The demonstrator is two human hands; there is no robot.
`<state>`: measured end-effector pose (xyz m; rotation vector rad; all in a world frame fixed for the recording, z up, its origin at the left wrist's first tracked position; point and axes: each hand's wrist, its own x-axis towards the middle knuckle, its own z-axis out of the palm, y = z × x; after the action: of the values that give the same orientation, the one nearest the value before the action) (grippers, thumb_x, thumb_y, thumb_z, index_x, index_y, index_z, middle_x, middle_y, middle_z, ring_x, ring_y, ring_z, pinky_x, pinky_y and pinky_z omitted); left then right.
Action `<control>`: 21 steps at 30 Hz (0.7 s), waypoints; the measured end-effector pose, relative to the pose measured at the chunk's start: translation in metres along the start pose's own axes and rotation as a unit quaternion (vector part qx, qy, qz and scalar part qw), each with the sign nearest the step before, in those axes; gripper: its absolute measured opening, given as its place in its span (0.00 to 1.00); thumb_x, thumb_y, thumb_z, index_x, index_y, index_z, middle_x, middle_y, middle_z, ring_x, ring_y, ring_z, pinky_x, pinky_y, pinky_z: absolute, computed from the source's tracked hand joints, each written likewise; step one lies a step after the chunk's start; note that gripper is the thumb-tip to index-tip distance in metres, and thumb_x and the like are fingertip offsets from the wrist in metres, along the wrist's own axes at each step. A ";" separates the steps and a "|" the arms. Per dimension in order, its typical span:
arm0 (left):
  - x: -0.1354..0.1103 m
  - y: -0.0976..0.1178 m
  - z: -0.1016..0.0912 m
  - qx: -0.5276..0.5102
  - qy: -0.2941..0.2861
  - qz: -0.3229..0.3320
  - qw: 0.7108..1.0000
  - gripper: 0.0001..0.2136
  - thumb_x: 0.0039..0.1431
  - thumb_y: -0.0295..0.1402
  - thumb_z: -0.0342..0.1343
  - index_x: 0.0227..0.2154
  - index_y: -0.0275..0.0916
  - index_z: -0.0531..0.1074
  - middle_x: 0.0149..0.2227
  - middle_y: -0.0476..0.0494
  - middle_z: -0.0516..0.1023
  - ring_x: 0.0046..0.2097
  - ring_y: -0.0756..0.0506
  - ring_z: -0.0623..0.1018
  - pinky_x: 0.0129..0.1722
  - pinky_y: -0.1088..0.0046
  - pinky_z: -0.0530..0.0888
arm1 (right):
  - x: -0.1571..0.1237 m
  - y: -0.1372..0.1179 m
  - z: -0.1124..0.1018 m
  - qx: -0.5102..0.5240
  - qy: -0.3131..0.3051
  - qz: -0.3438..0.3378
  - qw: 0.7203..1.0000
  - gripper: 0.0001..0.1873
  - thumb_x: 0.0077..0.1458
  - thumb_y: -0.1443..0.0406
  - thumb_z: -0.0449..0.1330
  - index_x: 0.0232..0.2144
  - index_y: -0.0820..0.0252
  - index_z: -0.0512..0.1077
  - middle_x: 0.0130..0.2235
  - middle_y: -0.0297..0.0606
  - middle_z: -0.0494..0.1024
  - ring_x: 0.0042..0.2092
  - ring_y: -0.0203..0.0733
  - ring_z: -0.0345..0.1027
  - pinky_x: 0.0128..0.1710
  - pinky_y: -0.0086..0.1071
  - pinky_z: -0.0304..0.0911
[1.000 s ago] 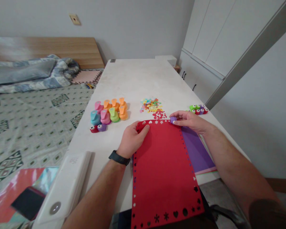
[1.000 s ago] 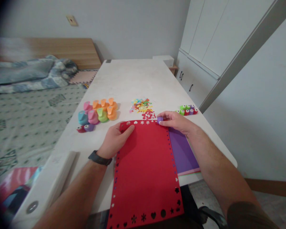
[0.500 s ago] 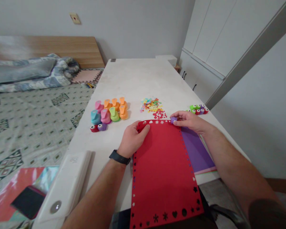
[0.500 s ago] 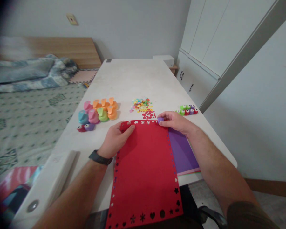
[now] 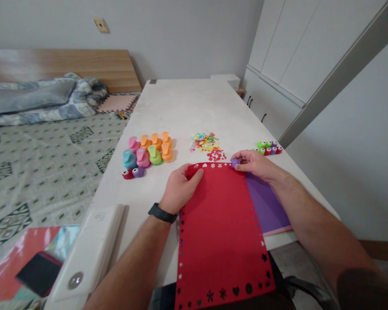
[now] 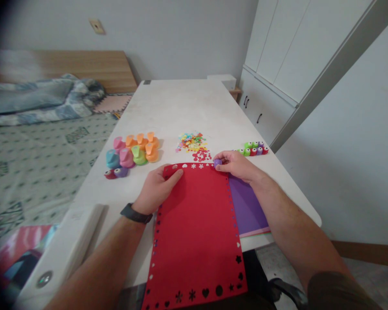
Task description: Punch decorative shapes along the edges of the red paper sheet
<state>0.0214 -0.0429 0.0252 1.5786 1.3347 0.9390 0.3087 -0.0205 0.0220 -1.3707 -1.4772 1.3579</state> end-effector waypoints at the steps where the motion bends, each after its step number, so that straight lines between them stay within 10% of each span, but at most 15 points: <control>1: 0.000 0.000 0.000 0.001 0.001 0.000 1.000 0.16 0.59 0.49 0.61 0.34 0.39 0.77 0.30 0.48 0.80 0.32 0.46 0.74 0.30 0.74 0.68 | 0.000 0.000 0.000 -0.004 -0.001 -0.002 1.000 0.19 0.45 0.62 0.74 0.41 0.60 0.79 0.36 0.36 0.81 0.36 0.38 0.71 0.41 0.34 0.66; 16: 0.000 -0.003 -0.002 0.001 -0.031 -0.013 0.999 0.17 0.60 0.50 0.60 0.35 0.38 0.77 0.33 0.45 0.82 0.31 0.45 0.77 0.29 0.73 0.69 | 0.003 0.003 0.001 -0.029 0.022 -0.014 0.999 0.18 0.45 0.61 0.73 0.40 0.59 0.79 0.35 0.36 0.80 0.35 0.39 0.70 0.39 0.35 0.66; 21: 0.000 0.002 -0.006 0.108 0.032 0.061 0.992 0.19 0.63 0.45 0.59 0.52 0.40 0.75 0.42 0.43 0.84 0.41 0.43 0.81 0.44 0.67 0.75 | 0.002 0.000 0.002 -0.035 0.021 -0.014 0.999 0.18 0.44 0.63 0.72 0.40 0.59 0.79 0.35 0.35 0.80 0.35 0.39 0.70 0.40 0.35 0.66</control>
<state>0.0163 -0.0421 0.0294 1.8258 1.4367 0.9527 0.3063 -0.0189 0.0208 -1.4096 -1.5233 1.2626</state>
